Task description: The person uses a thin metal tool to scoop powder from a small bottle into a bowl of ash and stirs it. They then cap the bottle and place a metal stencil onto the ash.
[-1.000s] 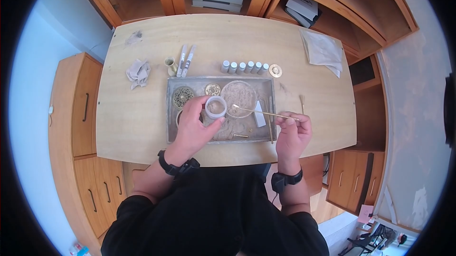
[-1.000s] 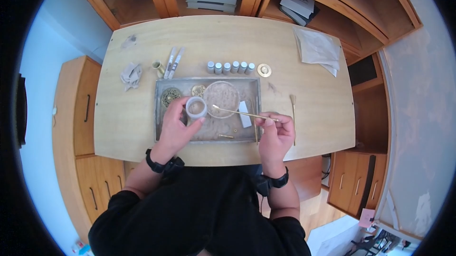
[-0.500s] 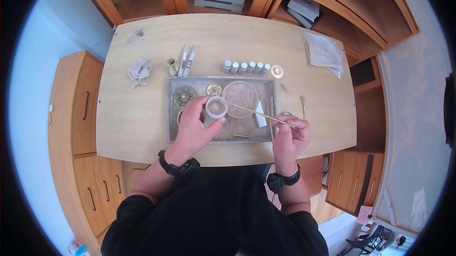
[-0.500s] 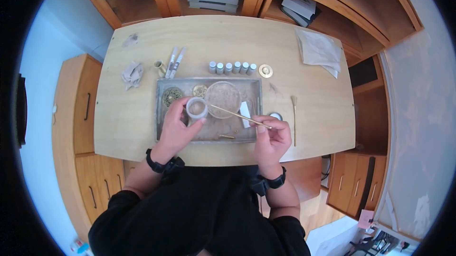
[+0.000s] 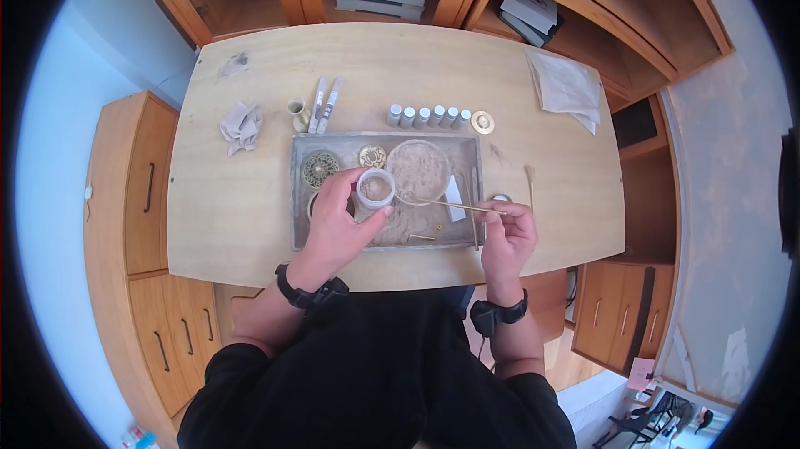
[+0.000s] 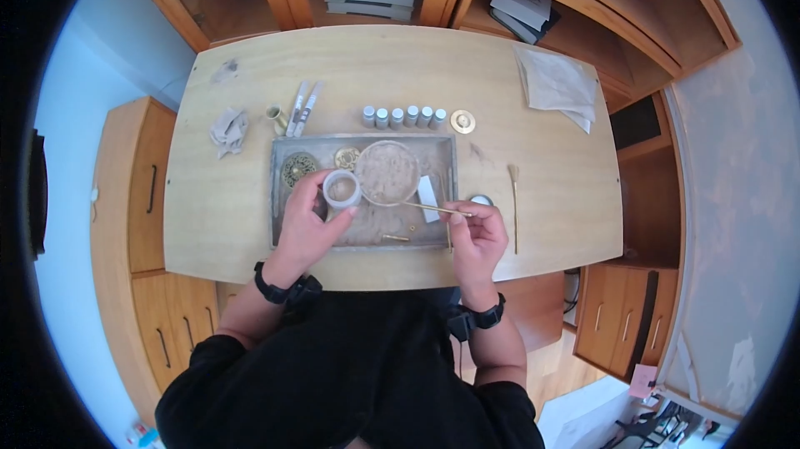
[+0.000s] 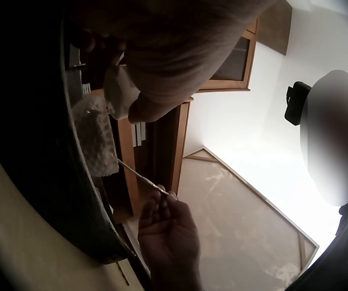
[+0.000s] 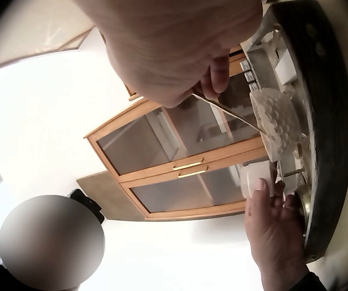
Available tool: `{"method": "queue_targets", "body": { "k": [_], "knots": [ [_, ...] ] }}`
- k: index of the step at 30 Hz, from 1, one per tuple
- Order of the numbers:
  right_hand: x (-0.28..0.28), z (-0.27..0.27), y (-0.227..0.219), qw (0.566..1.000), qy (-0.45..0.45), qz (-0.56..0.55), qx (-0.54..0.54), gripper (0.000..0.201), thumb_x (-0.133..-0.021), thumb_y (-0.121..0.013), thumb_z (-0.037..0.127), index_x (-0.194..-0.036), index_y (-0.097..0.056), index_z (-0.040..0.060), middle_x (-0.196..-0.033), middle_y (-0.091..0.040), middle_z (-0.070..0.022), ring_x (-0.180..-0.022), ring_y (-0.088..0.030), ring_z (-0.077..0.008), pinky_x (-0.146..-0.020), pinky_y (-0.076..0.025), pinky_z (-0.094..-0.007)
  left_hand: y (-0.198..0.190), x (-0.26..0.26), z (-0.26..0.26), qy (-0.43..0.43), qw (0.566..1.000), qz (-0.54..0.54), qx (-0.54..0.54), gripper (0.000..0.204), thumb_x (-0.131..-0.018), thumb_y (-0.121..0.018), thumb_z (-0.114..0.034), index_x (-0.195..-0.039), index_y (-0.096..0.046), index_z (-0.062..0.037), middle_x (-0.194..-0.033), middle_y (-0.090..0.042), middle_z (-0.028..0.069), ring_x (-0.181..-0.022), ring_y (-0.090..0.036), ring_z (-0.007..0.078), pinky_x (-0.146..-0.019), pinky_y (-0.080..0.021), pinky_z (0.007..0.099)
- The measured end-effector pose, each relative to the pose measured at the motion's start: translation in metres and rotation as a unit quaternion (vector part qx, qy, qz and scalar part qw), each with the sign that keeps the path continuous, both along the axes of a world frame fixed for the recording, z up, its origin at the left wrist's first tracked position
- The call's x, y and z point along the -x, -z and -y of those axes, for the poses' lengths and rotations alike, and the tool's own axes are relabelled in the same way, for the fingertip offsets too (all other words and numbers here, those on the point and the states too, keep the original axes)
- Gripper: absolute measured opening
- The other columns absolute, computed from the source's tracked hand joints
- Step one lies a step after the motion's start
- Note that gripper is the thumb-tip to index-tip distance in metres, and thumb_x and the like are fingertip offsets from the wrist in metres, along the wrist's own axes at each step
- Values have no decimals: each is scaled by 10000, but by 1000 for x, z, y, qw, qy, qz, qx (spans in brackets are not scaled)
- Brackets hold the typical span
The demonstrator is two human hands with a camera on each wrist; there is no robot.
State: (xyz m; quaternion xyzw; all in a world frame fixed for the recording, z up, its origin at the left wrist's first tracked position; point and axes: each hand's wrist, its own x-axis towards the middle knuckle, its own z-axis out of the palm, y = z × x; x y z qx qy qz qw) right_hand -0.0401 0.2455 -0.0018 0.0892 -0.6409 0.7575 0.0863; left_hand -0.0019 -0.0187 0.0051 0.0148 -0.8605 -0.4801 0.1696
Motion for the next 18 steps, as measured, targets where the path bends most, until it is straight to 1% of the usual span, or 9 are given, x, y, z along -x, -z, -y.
{"method": "queue_targets", "body": {
  "k": [2,5,11,14,18],
  "knots": [
    [0,3,3,1000,-4,7,3,74,-1025,-618,-14,-1089,-588,9,-1041,-747,-159,-892,-726,-185,-853,-591,-319,0,0,0,1,1000,-3,-1,566,-792,-852,-129,-1301,-619,-48,-1163,-649,117,-985,-639,235,-830,-510,345],
    [1,6,4,1000,-7,10,28,80,-1022,-637,-16,-1090,-598,-3,-1080,-745,-156,-916,-731,-158,-859,-597,-283,0,0,0,1,1000,-5,-2,567,-794,-852,-130,-1304,-618,-50,-1166,-649,117,-995,-641,239,-837,-511,349],
    [5,14,2,999,9,29,21,73,-1032,-636,6,-1092,-596,-10,-1065,-749,-153,-917,-730,-150,-861,-604,-292,-2,-1,1,1,1000,-1,0,556,-798,-851,-132,-1298,-621,-51,-1170,-649,120,-1015,-644,245,-854,-515,354],
    [6,16,0,999,37,27,27,64,-1037,-630,15,-1082,-592,-9,-1049,-752,-147,-905,-729,-151,-857,-603,-295,-1,0,2,3,1000,-3,-3,544,-800,-849,-133,-1287,-624,-42,-1165,-649,129,-1029,-647,258,-879,-519,361],
    [9,13,1,995,56,36,71,72,-1036,-637,29,-1085,-593,0,-1048,-748,-153,-898,-726,-166,-846,-607,-313,0,2,3,7,1000,-15,2,535,-797,-847,-133,-1272,-626,-28,-1157,-655,149,-1039,-651,289,-915,-525,386]
  ]
}}
